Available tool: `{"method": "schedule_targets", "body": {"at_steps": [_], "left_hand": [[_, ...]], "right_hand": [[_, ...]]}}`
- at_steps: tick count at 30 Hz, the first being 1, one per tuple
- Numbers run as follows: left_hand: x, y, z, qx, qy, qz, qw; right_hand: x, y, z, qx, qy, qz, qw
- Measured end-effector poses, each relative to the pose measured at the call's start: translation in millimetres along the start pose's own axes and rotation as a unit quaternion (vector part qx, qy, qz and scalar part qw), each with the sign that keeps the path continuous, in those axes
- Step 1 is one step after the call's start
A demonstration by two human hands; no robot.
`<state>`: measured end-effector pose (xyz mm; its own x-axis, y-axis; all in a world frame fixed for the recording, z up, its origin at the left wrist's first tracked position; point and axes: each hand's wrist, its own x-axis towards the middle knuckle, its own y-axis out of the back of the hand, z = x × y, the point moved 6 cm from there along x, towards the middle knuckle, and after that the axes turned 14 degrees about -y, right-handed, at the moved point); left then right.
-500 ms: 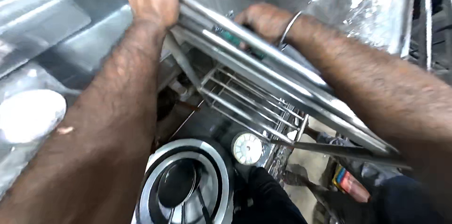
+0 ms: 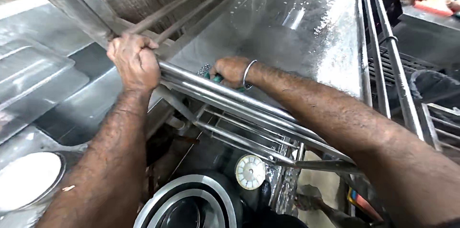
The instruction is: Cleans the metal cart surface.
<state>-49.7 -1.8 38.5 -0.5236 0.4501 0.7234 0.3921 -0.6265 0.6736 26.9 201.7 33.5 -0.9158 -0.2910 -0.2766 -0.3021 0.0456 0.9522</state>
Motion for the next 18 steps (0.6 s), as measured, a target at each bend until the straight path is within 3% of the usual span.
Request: {"method": "schedule_targets", "body": {"at_steps": [5,9,12,18], "left_hand": [[-2.5,-2.8,-1.3,-0.002,-0.013,0.038,0.999],[-4.0,-2.3,-2.1,-0.011,-0.018,0.054,0.998],[-3.3,-2.5,0.3,-0.026,-0.035,0.054,0.998],[-7.7,0.6,-4.4,-0.035,-0.065,0.085,0.994]], "right_hand": [[-10.3,-2.4,-0.6,-0.024,0.039,-0.014,0.999],[-49.5,-12.3,13.8,-0.009,0.044,-0.046,0.998],[-100.6,-22.9,40.9,0.037,-0.024,-0.086,0.995],[-213.9,-41.4,98.1,-0.001,-0.231,-0.189,0.954]]}}
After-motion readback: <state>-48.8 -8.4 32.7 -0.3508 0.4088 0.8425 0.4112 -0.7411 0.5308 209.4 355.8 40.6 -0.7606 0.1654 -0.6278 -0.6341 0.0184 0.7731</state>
